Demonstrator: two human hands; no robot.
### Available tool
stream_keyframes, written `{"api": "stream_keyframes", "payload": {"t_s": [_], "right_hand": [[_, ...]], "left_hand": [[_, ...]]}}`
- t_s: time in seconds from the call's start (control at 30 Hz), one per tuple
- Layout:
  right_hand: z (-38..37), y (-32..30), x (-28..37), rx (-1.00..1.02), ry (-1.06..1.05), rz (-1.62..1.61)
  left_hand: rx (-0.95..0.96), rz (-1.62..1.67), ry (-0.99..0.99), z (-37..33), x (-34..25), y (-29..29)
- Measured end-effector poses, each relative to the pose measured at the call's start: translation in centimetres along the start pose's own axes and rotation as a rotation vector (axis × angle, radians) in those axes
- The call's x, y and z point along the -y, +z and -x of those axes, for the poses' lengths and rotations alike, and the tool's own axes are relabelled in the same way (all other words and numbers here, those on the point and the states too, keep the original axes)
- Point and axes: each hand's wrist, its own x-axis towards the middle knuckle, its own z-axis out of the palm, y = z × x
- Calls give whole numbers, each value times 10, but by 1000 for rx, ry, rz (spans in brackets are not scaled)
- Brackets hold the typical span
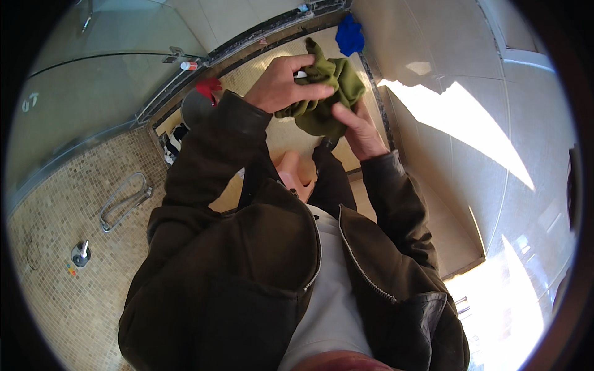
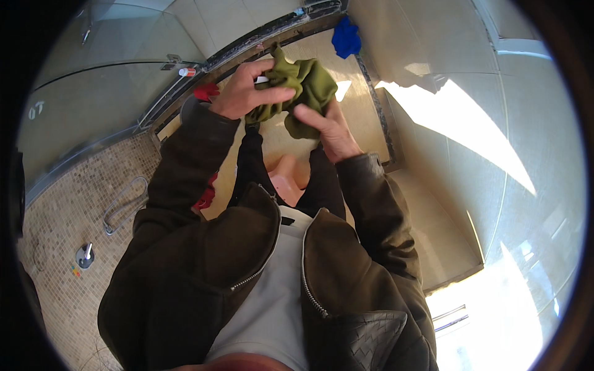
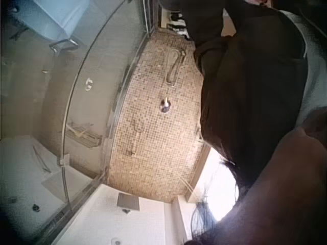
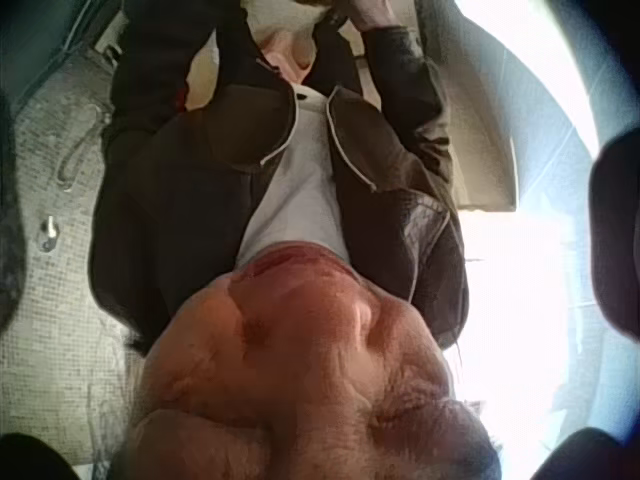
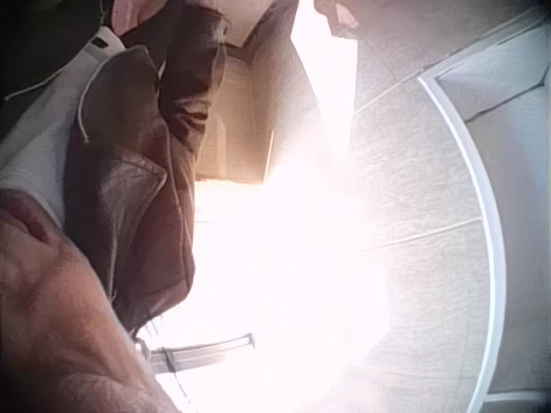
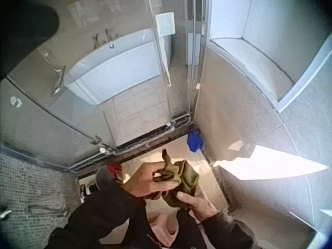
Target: The person folds a red t-shirt and a green t-shirt on a mat. They use a pink brush to smooth the fabric before folding each item.
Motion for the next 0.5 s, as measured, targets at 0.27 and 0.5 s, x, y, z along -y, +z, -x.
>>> {"api": "stream_keyframes", "payload": {"t_s": [0.27,0.5], "right_hand": [[-72,11,-57,-204,119,146],[-145,-1,-172,-394,111,-202]], "left_hand": [[74,10,-22,28,111,-79],[-140,104,-231,58,257,-127]]}}
